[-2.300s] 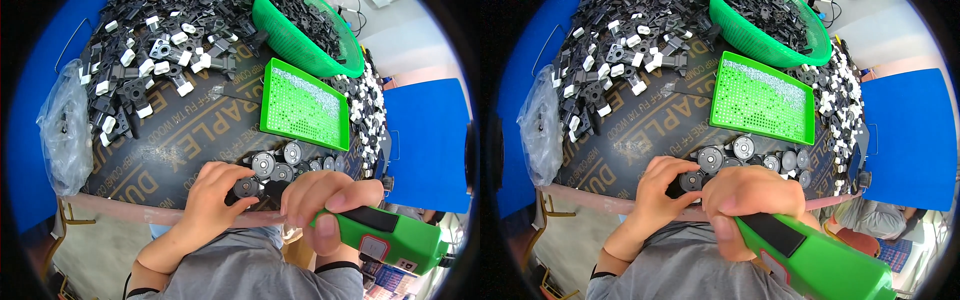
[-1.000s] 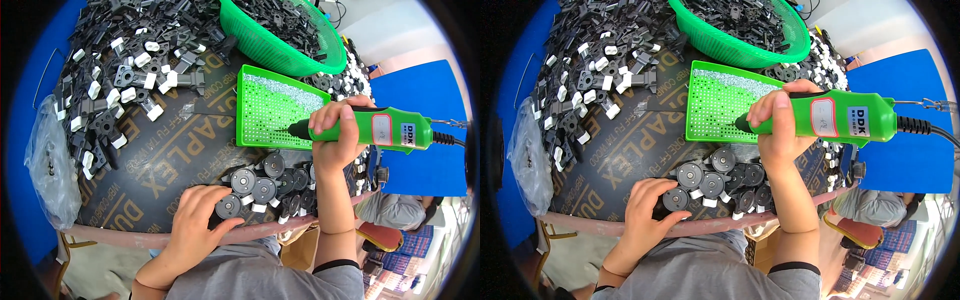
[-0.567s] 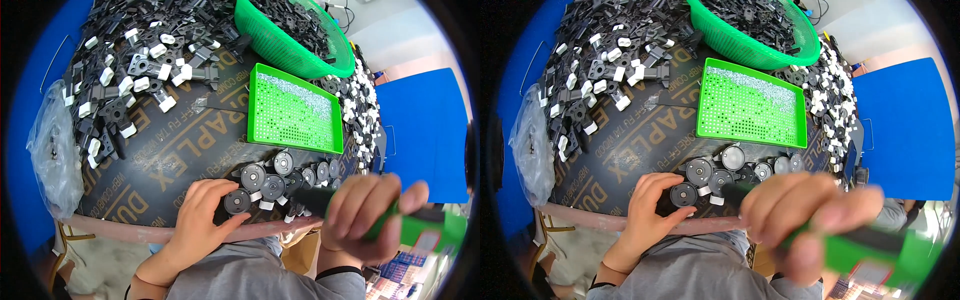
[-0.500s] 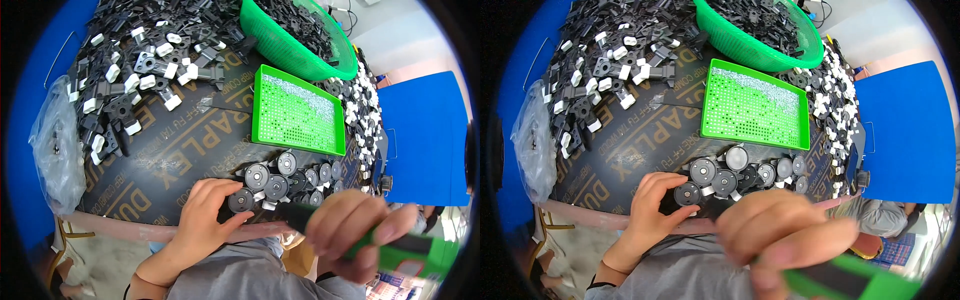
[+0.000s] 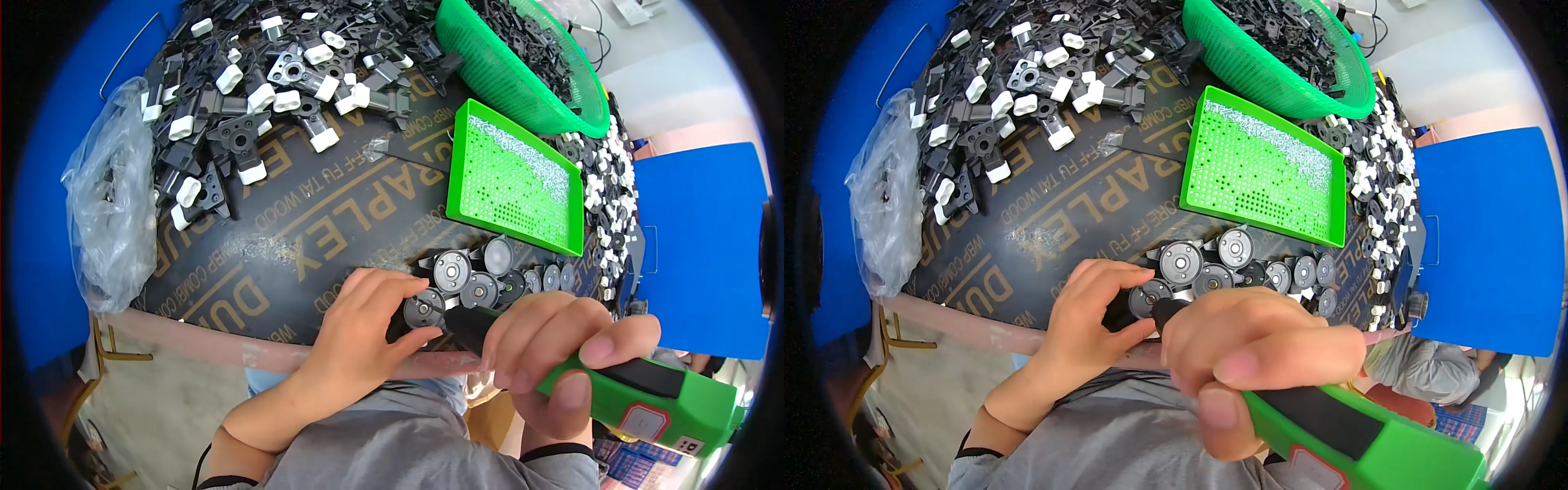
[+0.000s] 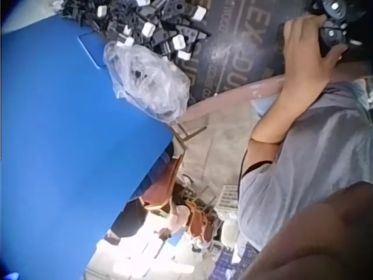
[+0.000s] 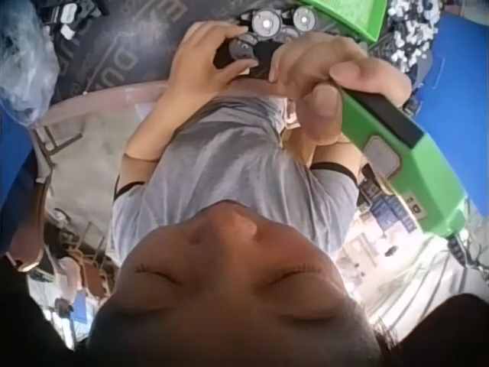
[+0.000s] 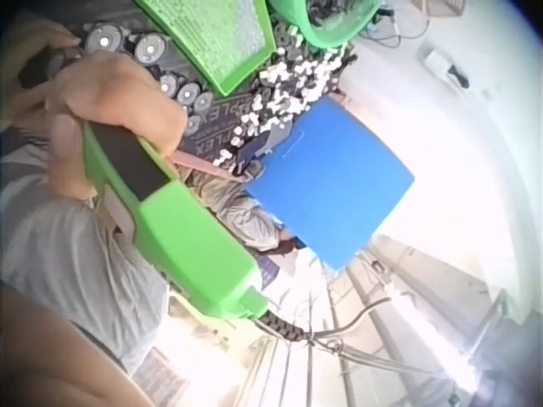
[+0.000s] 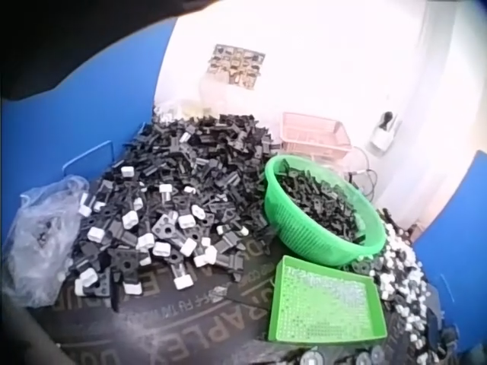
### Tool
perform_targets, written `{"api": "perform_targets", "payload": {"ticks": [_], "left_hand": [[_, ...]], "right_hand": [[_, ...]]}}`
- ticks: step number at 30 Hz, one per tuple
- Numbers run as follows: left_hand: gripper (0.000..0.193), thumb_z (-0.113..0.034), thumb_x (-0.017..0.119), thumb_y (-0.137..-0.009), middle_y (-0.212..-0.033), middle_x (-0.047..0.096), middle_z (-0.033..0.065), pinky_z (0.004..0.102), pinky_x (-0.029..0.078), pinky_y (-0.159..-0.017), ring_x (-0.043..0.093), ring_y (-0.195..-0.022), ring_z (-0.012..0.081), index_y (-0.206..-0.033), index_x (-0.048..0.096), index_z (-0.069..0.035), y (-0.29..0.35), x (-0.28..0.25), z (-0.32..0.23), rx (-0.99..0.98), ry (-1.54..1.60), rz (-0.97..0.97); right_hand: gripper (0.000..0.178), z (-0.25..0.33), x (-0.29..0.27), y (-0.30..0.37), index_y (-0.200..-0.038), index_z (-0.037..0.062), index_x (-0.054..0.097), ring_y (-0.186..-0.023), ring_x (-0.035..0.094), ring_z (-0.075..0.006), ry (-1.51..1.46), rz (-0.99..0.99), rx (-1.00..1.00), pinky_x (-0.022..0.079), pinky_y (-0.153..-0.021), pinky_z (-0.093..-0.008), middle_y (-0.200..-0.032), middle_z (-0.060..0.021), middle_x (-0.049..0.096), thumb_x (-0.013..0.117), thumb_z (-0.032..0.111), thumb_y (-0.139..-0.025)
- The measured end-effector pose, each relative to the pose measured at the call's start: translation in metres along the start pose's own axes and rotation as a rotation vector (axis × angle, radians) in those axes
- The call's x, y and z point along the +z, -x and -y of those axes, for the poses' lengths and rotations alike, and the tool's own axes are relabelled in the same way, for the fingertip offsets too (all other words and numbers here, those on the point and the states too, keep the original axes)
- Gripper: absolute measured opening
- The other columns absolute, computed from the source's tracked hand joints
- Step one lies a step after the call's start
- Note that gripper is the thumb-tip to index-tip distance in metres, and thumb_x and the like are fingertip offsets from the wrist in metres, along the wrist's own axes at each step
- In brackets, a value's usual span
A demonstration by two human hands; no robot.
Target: The person assembles small plastic components using tiny screws and an electric screwdriver at a factory workbench.
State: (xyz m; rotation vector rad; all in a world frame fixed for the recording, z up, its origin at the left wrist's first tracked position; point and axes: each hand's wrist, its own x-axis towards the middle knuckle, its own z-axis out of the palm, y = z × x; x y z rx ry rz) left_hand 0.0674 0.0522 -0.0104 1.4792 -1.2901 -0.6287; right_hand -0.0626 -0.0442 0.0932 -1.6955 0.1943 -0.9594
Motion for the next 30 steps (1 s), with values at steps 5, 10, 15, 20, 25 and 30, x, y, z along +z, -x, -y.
{"api": "perform_targets", "payload": {"ticks": [5, 10, 15, 20, 25, 30], "left_hand": [[0.051, -0.012, 0.085, -0.069, -0.113, 0.064, 0.0121, 0.0416, 0.048, -0.090, 0.057, -0.106, 0.0348, -0.113, 0.063, -0.002, -0.001, -0.001, -0.005, -0.010, 0.034, -0.054], [0.032, -0.009, 0.085, -0.067, -0.116, 0.065, 0.0082, 0.0380, 0.048, -0.088, 0.058, -0.106, 0.0298, -0.096, 0.071, -0.006, 0.002, -0.002, -0.003, -0.012, 0.054, -0.120], [0.018, -0.006, 0.084, -0.066, -0.113, 0.068, 0.0056, 0.0348, 0.049, -0.085, 0.060, -0.101, 0.0252, -0.082, 0.076, -0.010, 0.004, -0.001, 0.001, 0.033, 0.016, -0.161], [0.020, -0.006, 0.084, -0.064, -0.108, 0.068, 0.0048, 0.0361, 0.050, -0.084, 0.060, -0.099, 0.0254, -0.082, 0.077, -0.011, 0.007, 0.000, -0.001, 0.077, -0.021, -0.206], [0.033, -0.010, 0.085, -0.065, -0.111, 0.065, 0.0065, 0.0390, 0.048, -0.089, 0.059, -0.103, 0.0289, -0.096, 0.073, -0.008, 0.004, -0.002, -0.001, 0.079, -0.021, -0.161], [0.054, -0.019, 0.086, -0.069, -0.114, 0.063, 0.0103, 0.0423, 0.045, -0.096, 0.054, -0.113, 0.0329, -0.116, 0.065, -0.004, 0.001, -0.001, -0.009, 0.007, -0.097, -0.039]], "right_hand": [[0.035, -0.004, -0.007, 0.000, -0.113, 0.0008, 0.044, -0.056, 0.056, -0.0222, -0.172, 0.085, -0.096, 0.052, -0.054, -0.0407, -0.074, -0.0145, 0.058, 0.063, -0.007, -0.085], [0.026, 0.000, 0.003, 0.000, -0.111, 0.0064, 0.040, -0.052, 0.056, -0.0165, -0.117, -0.044, -0.238, 0.051, -0.043, -0.0280, -0.068, -0.0071, 0.055, 0.059, 0.013, -0.095], [0.027, -0.001, 0.000, -0.001, -0.111, 0.0060, 0.038, -0.050, 0.055, -0.0161, -0.114, 0.029, -0.255, 0.052, -0.042, -0.0276, -0.069, -0.0074, 0.056, 0.058, 0.012, -0.094], [0.027, 0.001, 0.003, 0.001, -0.113, 0.0053, 0.038, -0.050, 0.056, -0.0167, -0.134, -0.013, -0.213, 0.051, -0.042, -0.0280, -0.068, -0.0088, 0.056, 0.057, 0.012, -0.095], [0.027, 0.001, 0.004, 0.000, -0.114, 0.0054, 0.038, -0.050, 0.056, -0.0173, -0.107, 0.007, -0.191, 0.051, -0.043, -0.0293, -0.068, -0.0089, 0.056, 0.057, 0.013, -0.096], [0.025, 0.003, -0.001, -0.003, -0.114, 0.0069, 0.039, -0.049, 0.054, -0.0179, -0.040, 0.072, -0.150, 0.050, -0.046, -0.0318, -0.068, -0.0086, 0.056, 0.057, 0.014, -0.097]]}}
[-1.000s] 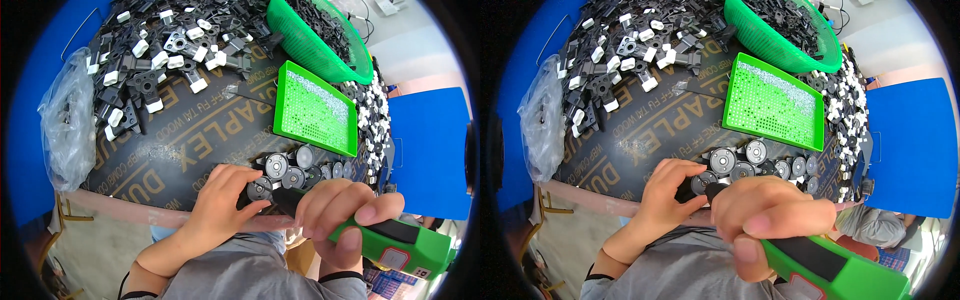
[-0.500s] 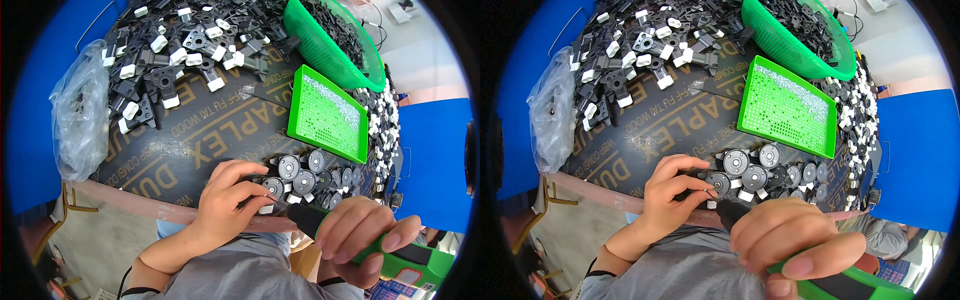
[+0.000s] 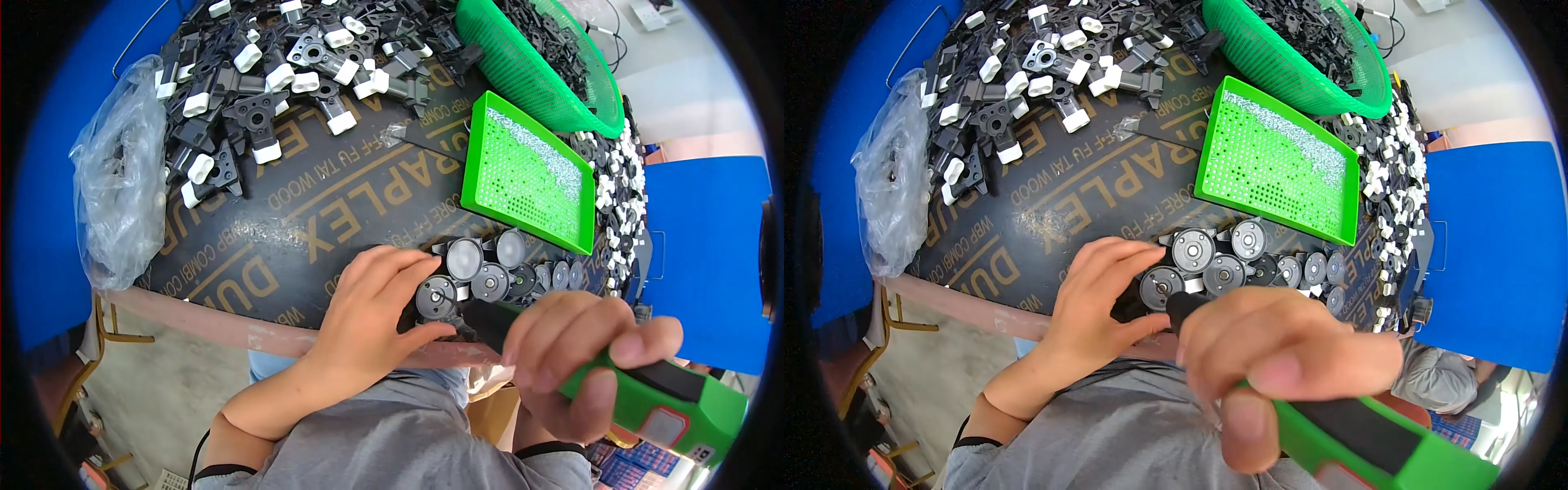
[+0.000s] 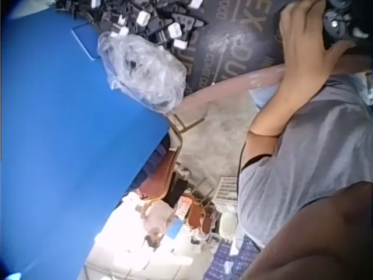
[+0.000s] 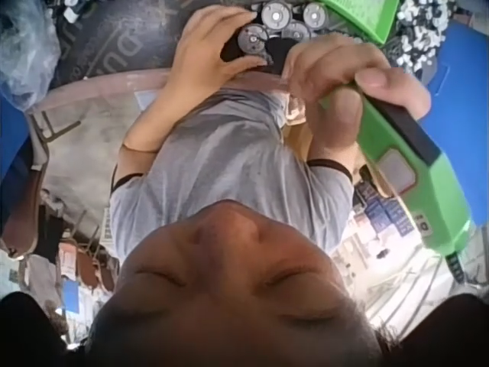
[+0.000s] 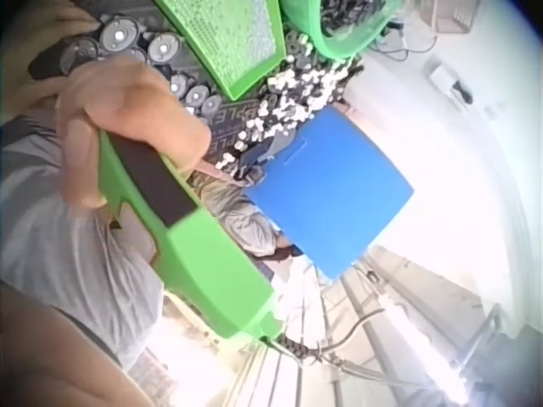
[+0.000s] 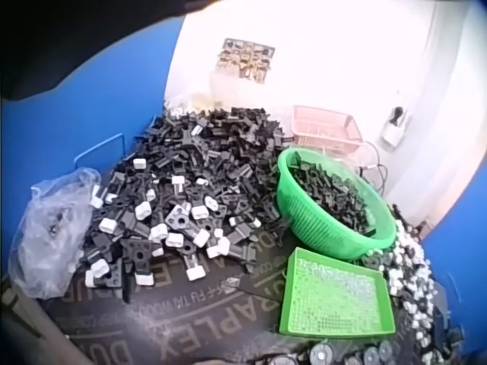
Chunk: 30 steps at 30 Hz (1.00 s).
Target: The person assembles small plastic components using tiny screws and an electric screwdriver at a factory workbench.
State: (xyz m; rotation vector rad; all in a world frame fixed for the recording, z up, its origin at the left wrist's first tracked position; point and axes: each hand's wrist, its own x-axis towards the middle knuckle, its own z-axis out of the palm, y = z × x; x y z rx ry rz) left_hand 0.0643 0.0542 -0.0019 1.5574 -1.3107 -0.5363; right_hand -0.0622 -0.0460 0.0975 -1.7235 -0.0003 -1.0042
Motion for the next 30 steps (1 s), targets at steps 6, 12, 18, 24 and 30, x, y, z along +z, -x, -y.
{"api": "perform_targets", "payload": {"ticks": [6, 12, 18, 24, 30], "left_hand": [[0.053, -0.019, 0.085, -0.069, -0.111, 0.064, 0.0116, 0.0434, 0.045, -0.096, 0.055, -0.112, 0.0328, -0.116, 0.066, -0.003, 0.002, 0.001, 0.007, -0.013, -0.027, 0.040], [0.053, -0.018, 0.086, -0.067, -0.109, 0.064, 0.0120, 0.0432, 0.045, -0.094, 0.056, -0.110, 0.0330, -0.115, 0.067, -0.004, 0.002, 0.004, 0.007, -0.012, -0.059, 0.010], [0.053, -0.022, 0.086, -0.067, -0.109, 0.064, 0.0123, 0.0450, 0.044, -0.094, 0.057, -0.111, 0.0335, -0.113, 0.068, -0.006, 0.001, 0.002, 0.005, -0.038, -0.057, 0.035], [0.055, -0.031, 0.085, -0.071, -0.112, 0.064, 0.0125, 0.0445, 0.043, -0.095, 0.056, -0.113, 0.0333, -0.116, 0.066, -0.005, 0.003, 0.005, 0.001, -0.032, -0.115, 0.049], [0.063, -0.031, 0.086, -0.071, -0.113, 0.064, 0.0131, 0.0447, 0.042, -0.096, 0.056, -0.112, 0.0334, -0.122, 0.062, -0.003, 0.000, 0.006, 0.000, -0.052, -0.122, 0.060]], "right_hand": [[0.027, -0.011, 0.008, 0.000, -0.106, 0.0109, 0.042, -0.048, 0.053, -0.0181, 0.029, -0.094, 0.178, 0.050, -0.049, -0.0334, -0.064, -0.0068, 0.055, 0.065, 0.021, -0.096], [0.023, -0.016, 0.006, -0.007, -0.098, 0.0061, 0.050, -0.051, 0.055, -0.0190, -0.036, -0.038, 0.220, 0.048, -0.050, -0.0330, -0.067, -0.0077, 0.058, 0.068, 0.013, -0.087], [0.020, -0.009, -0.008, -0.007, -0.094, -0.0029, 0.063, -0.062, 0.061, -0.0198, 0.122, -0.147, 0.312, 0.048, -0.056, -0.0318, -0.078, -0.0102, 0.064, 0.072, -0.002, -0.076], [0.019, -0.008, -0.072, -0.030, -0.117, 0.0079, 0.048, -0.054, 0.044, -0.0142, 0.035, -0.384, -0.050, 0.042, -0.052, -0.0303, -0.071, -0.0046, 0.046, 0.045, 0.014, -0.099], [0.022, -0.065, -0.112, -0.026, -0.114, 0.0053, 0.045, -0.053, 0.048, -0.0170, 0.223, -0.566, 0.060, 0.045, -0.052, -0.0333, -0.066, -0.0069, 0.048, 0.053, 0.008, -0.093]]}}
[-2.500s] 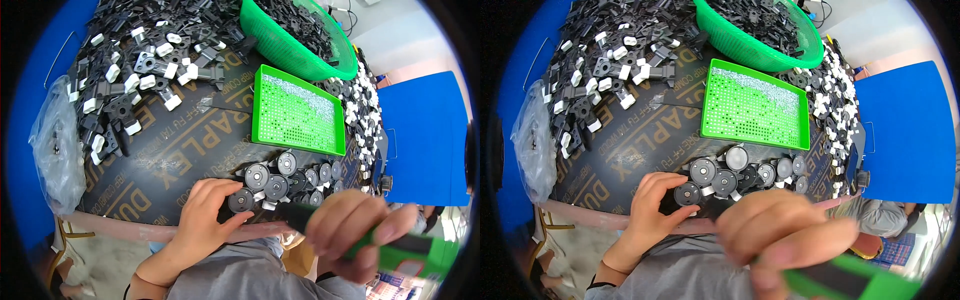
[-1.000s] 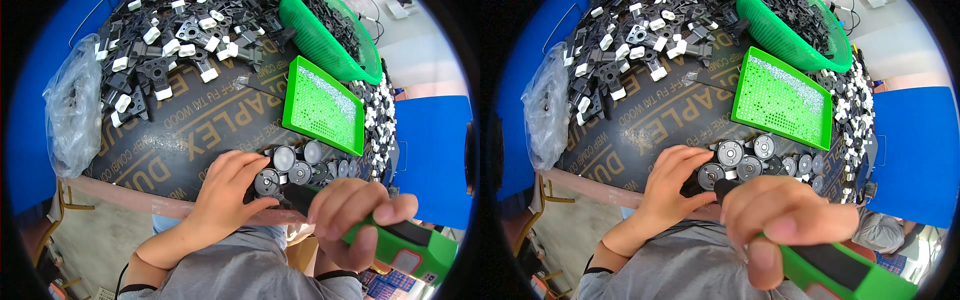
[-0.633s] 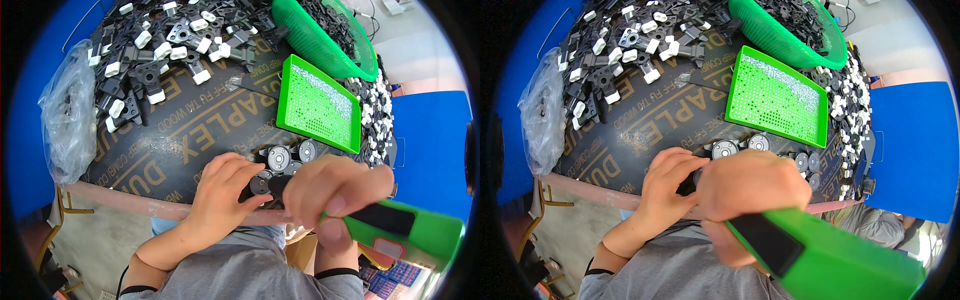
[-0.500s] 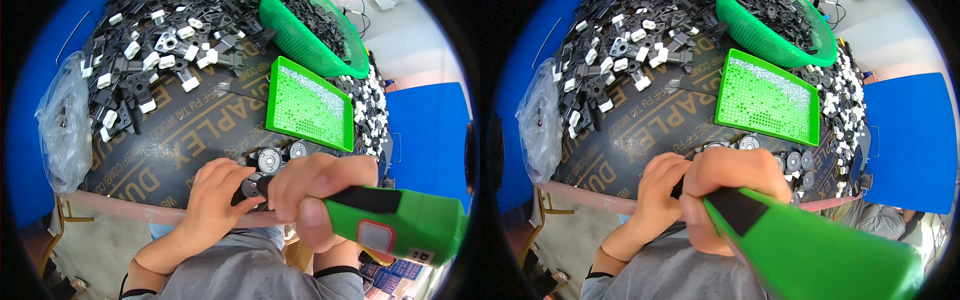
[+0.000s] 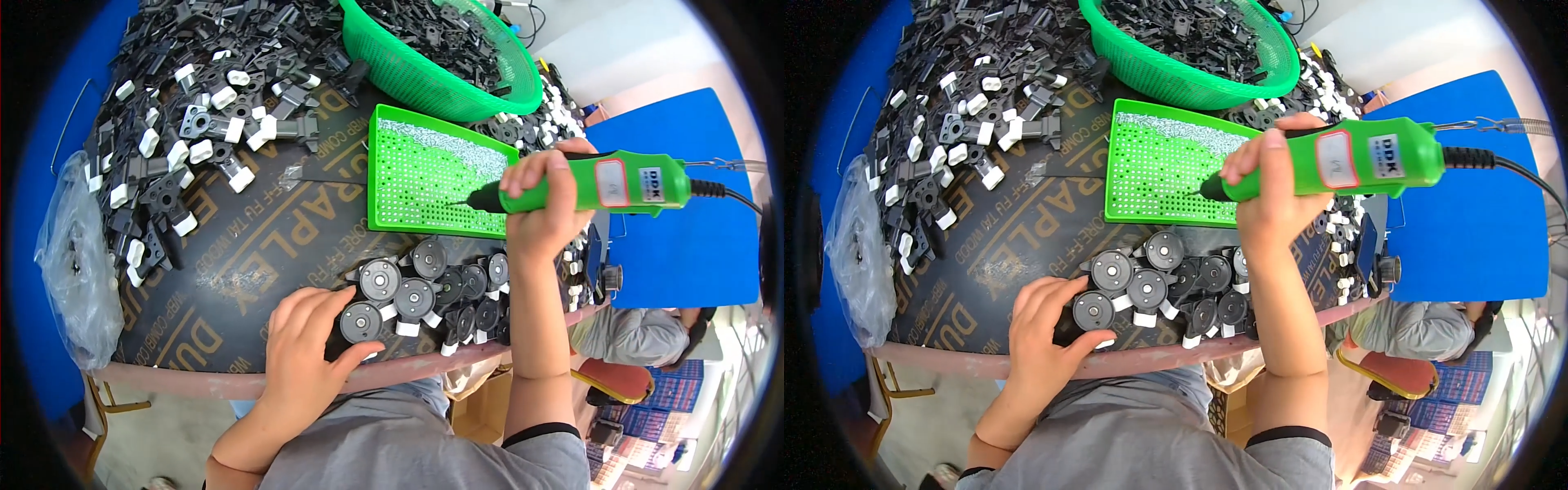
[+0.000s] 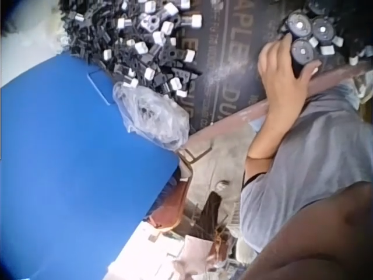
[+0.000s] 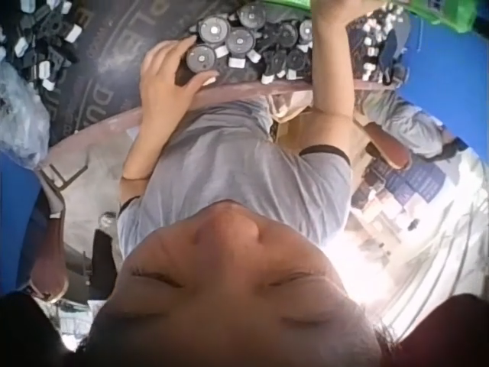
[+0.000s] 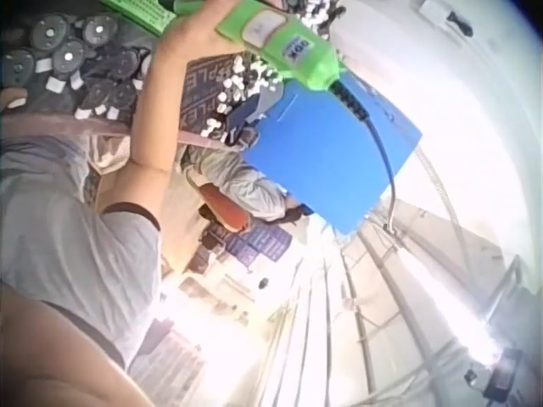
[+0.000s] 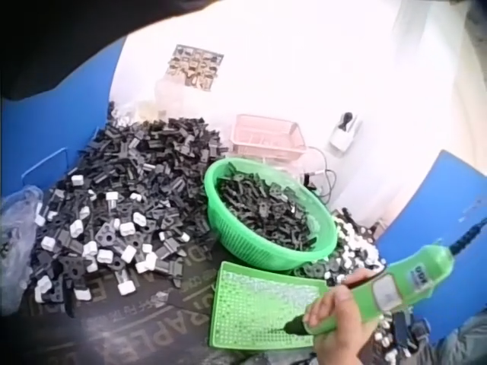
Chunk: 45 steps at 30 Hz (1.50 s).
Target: The person assembles small plastic components using tiny screws and an electric screwdriver at a factory workbench.
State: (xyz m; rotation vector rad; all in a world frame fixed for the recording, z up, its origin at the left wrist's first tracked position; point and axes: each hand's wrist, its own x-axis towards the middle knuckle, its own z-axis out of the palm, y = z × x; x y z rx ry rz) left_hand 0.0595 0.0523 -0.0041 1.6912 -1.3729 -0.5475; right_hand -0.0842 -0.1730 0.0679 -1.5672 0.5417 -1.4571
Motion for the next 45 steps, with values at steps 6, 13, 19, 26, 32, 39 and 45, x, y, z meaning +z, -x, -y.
{"api": "perform_targets", "payload": {"ticks": [6, 13, 19, 26, 32, 39, 45], "left_hand": [[0.062, -0.029, 0.086, -0.071, -0.113, 0.064, 0.0128, 0.0443, 0.043, -0.095, 0.056, -0.110, 0.0335, -0.121, 0.062, -0.004, -0.002, 0.000, -0.001, 0.030, -0.022, 0.006], [0.060, -0.028, 0.086, -0.071, -0.114, 0.064, 0.0125, 0.0442, 0.043, -0.095, 0.056, -0.111, 0.0334, -0.121, 0.062, -0.003, -0.002, -0.001, -0.002, 0.044, -0.048, 0.010], [0.058, -0.028, 0.084, -0.073, -0.115, 0.063, 0.0127, 0.0444, 0.042, -0.096, 0.055, -0.112, 0.0333, -0.121, 0.062, -0.003, -0.003, -0.002, -0.003, 0.037, -0.034, 0.019], [0.060, -0.023, 0.088, -0.065, -0.112, 0.065, 0.0124, 0.0439, 0.045, -0.094, 0.057, -0.109, 0.0336, -0.117, 0.065, -0.005, -0.001, 0.000, -0.003, 0.038, -0.026, -0.038], [0.058, -0.024, 0.086, -0.070, -0.114, 0.064, 0.0119, 0.0439, 0.044, -0.096, 0.056, -0.111, 0.0332, -0.119, 0.064, -0.004, 0.002, -0.001, 0.000, 0.061, -0.003, -0.038], [0.055, -0.021, 0.084, -0.072, -0.114, 0.063, 0.0116, 0.0439, 0.043, -0.096, 0.054, -0.112, 0.0327, -0.120, 0.063, -0.002, 0.003, 0.000, 0.002, 0.096, -0.016, -0.047], [0.055, -0.019, 0.083, -0.071, -0.114, 0.063, 0.0107, 0.0438, 0.043, -0.096, 0.054, -0.112, 0.0323, -0.120, 0.063, -0.004, 0.001, 0.003, 0.002, 0.097, -0.025, -0.048]], "right_hand": [[0.021, -0.008, 0.004, 0.003, -0.113, 0.0037, 0.044, -0.051, 0.048, -0.0184, -0.049, 0.044, -0.012, 0.045, -0.051, -0.0343, -0.066, -0.0084, 0.048, 0.051, 0.007, -0.093], [0.021, -0.011, 0.004, 0.003, -0.112, 0.0037, 0.043, -0.051, 0.047, -0.0186, -0.047, 0.055, -0.025, 0.045, -0.051, -0.0346, -0.066, -0.0086, 0.048, 0.050, 0.007, -0.093], [0.019, -0.011, 0.004, 0.002, -0.111, 0.0038, 0.044, -0.051, 0.047, -0.0188, -0.044, 0.031, -0.028, 0.045, -0.051, -0.0352, -0.066, -0.0087, 0.049, 0.051, 0.006, -0.093], [0.020, -0.009, 0.007, 0.004, -0.112, 0.0035, 0.044, -0.051, 0.047, -0.0186, -0.046, 0.052, -0.044, 0.045, -0.051, -0.0346, -0.066, -0.0087, 0.048, 0.051, 0.006, -0.094], [0.022, -0.007, 0.005, 0.003, -0.114, 0.0050, 0.044, -0.052, 0.047, -0.0177, -0.037, 0.047, -0.053, 0.044, -0.051, -0.0333, -0.067, -0.0072, 0.048, 0.051, 0.007, -0.094], [0.022, 0.079, 0.028, 0.046, -0.119, 0.0061, 0.047, -0.054, 0.045, -0.0133, -0.255, 0.295, -0.035, 0.043, -0.050, -0.0286, -0.068, -0.0038, 0.046, 0.044, 0.017, -0.100], [0.023, 0.088, 0.044, 0.090, -0.108, 0.0083, 0.042, -0.047, 0.054, -0.0184, -0.220, 0.524, -0.011, 0.047, -0.041, -0.0321, -0.066, -0.0083, 0.055, 0.061, 0.010, -0.095]]}}
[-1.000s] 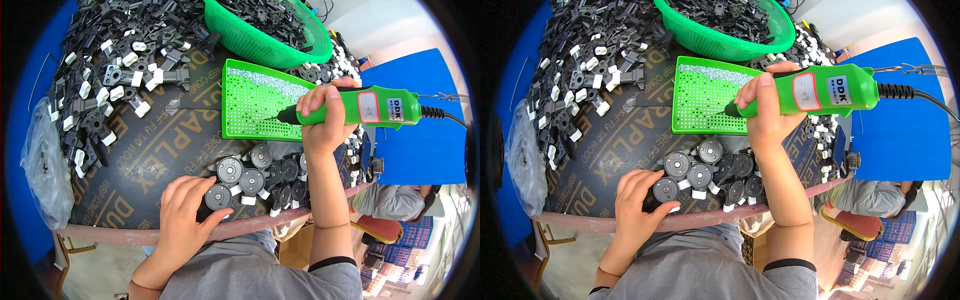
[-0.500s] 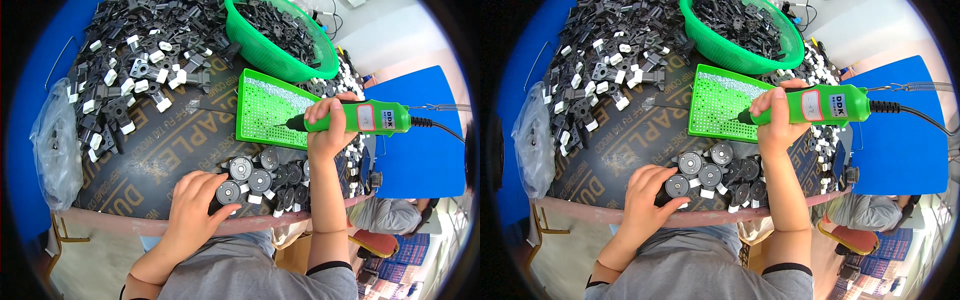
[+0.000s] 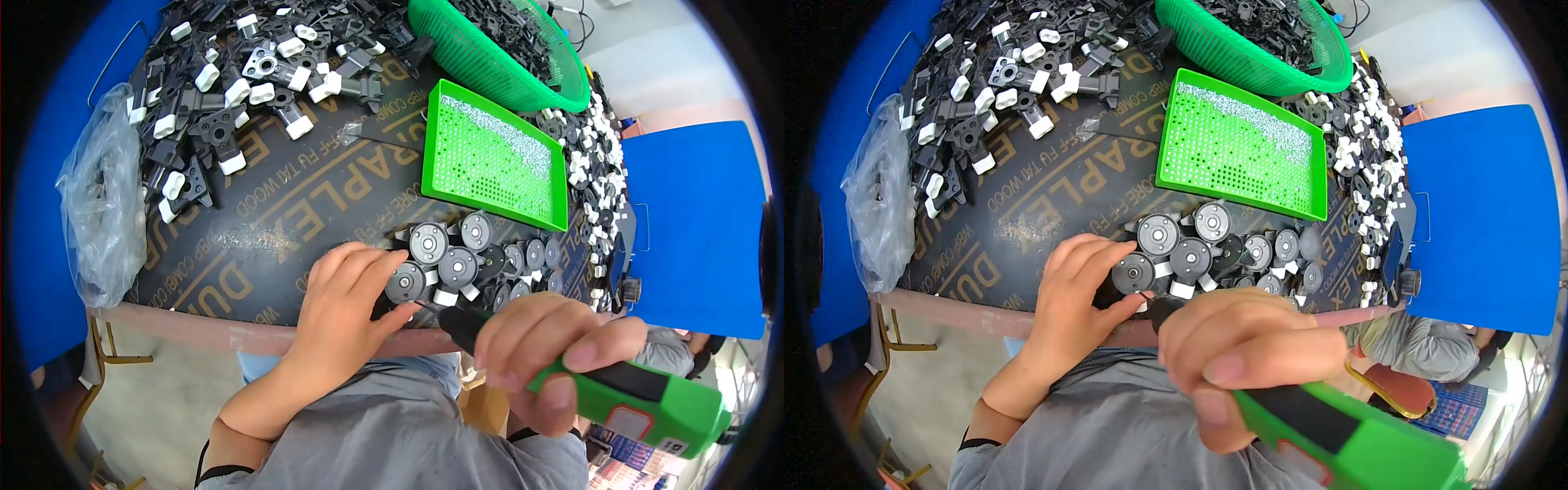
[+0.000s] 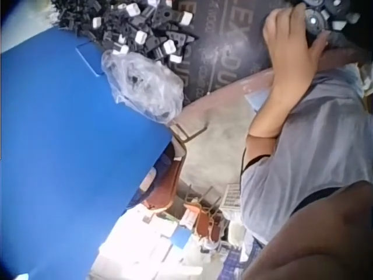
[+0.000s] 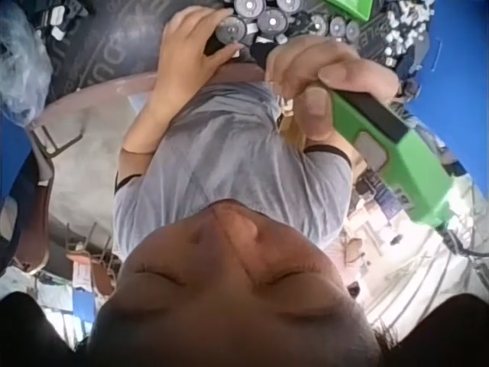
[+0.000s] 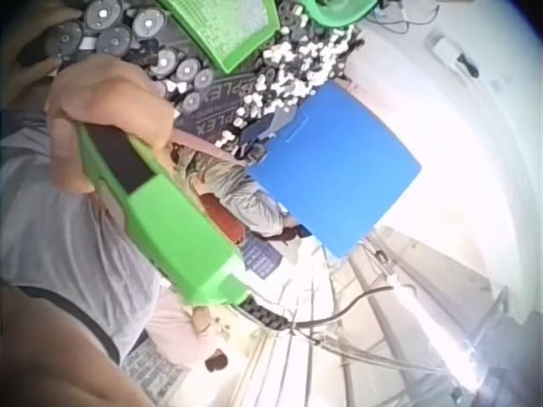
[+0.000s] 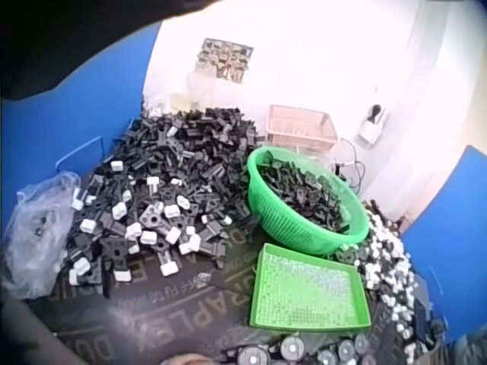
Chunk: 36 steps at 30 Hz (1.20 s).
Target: The person assembles small plastic components using tiny screws and an electric screwdriver at a factory workbench.
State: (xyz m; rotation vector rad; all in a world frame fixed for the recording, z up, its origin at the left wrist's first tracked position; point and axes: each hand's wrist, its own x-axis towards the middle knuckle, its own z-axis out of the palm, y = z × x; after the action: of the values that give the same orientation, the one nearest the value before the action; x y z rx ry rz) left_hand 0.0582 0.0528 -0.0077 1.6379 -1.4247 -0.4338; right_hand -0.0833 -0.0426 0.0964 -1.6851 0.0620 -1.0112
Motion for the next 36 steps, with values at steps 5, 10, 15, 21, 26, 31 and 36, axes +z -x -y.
{"api": "perform_targets", "payload": {"ticks": [5, 10, 15, 21, 26, 31, 36], "left_hand": [[0.055, -0.019, 0.083, -0.071, -0.114, 0.062, 0.0102, 0.0438, 0.043, -0.097, 0.054, -0.113, 0.0322, -0.121, 0.063, -0.004, 0.002, 0.002, 0.002, 0.021, -0.007, -0.005], [0.056, -0.018, 0.084, -0.070, -0.114, 0.063, 0.0098, 0.0437, 0.043, -0.097, 0.055, -0.113, 0.0314, -0.120, 0.063, -0.005, 0.004, 0.003, 0.003, 0.016, -0.018, -0.025], [0.055, -0.016, 0.084, -0.069, -0.113, 0.063, 0.0095, 0.0437, 0.043, -0.096, 0.056, -0.112, 0.0315, -0.119, 0.064, -0.005, 0.000, 0.000, 0.001, 0.006, -0.026, 0.000], [0.055, -0.014, 0.084, -0.066, -0.110, 0.064, 0.0106, 0.0442, 0.044, -0.095, 0.057, -0.109, 0.0333, -0.117, 0.065, -0.006, -0.001, -0.002, -0.002, 0.013, -0.030, -0.017], [0.054, -0.015, 0.084, -0.064, -0.107, 0.065, 0.0126, 0.0445, 0.044, -0.093, 0.058, -0.107, 0.0348, -0.115, 0.066, -0.006, 0.001, 0.001, 0.006, 0.062, -0.038, -0.033], [0.053, -0.018, 0.085, -0.069, -0.108, 0.065, 0.0139, 0.0437, 0.045, -0.093, 0.058, -0.106, 0.0356, -0.115, 0.065, -0.004, -0.001, 0.002, 0.000, -0.001, -0.076, -0.005], [0.051, -0.011, 0.082, -0.072, -0.111, 0.065, 0.0147, 0.0391, 0.048, -0.091, 0.061, -0.102, 0.0319, -0.119, 0.066, -0.003, -0.002, 0.008, -0.004, 0.010, -0.153, -0.059]], "right_hand": [[0.030, -0.003, 0.007, 0.012, -0.110, 0.0111, 0.041, -0.049, 0.055, -0.0209, 0.061, -0.043, 0.097, 0.049, -0.047, -0.0345, -0.066, -0.0082, 0.055, 0.066, 0.020, -0.096], [0.029, -0.004, 0.005, 0.011, -0.110, 0.0115, 0.042, -0.052, 0.056, -0.0216, 0.087, -0.029, 0.133, 0.050, -0.051, -0.0371, -0.067, -0.0082, 0.057, 0.066, 0.021, -0.096], [0.029, -0.006, 0.002, 0.007, -0.111, 0.0078, 0.042, -0.053, 0.057, -0.0218, 0.073, 0.051, 0.056, 0.052, -0.053, -0.0388, -0.071, -0.0093, 0.060, 0.066, 0.012, -0.094], [0.017, -0.014, 0.005, 0.003, -0.101, 0.0003, 0.056, -0.048, 0.054, -0.0216, 0.079, 0.066, 0.054, 0.051, -0.052, -0.0375, -0.063, -0.0078, 0.058, 0.065, 0.001, -0.087], [0.016, -0.029, 0.022, 0.002, -0.089, -0.0017, 0.062, -0.053, 0.059, -0.0220, -0.117, -0.195, 0.054, 0.049, -0.051, -0.0339, -0.063, -0.0076, 0.060, 0.067, -0.009, -0.075], [0.026, -0.015, -0.008, 0.003, -0.097, -0.0005, 0.058, -0.052, 0.058, -0.0195, 0.032, -0.049, -0.157, 0.050, -0.050, -0.0333, -0.064, -0.0069, 0.060, 0.070, -0.008, -0.075], [0.025, 0.015, -0.083, -0.001, -0.109, 0.0024, 0.052, -0.048, 0.055, -0.0163, -0.127, -0.361, -0.127, 0.047, -0.047, -0.0308, -0.062, -0.0059, 0.055, 0.067, 0.006, -0.089]]}}
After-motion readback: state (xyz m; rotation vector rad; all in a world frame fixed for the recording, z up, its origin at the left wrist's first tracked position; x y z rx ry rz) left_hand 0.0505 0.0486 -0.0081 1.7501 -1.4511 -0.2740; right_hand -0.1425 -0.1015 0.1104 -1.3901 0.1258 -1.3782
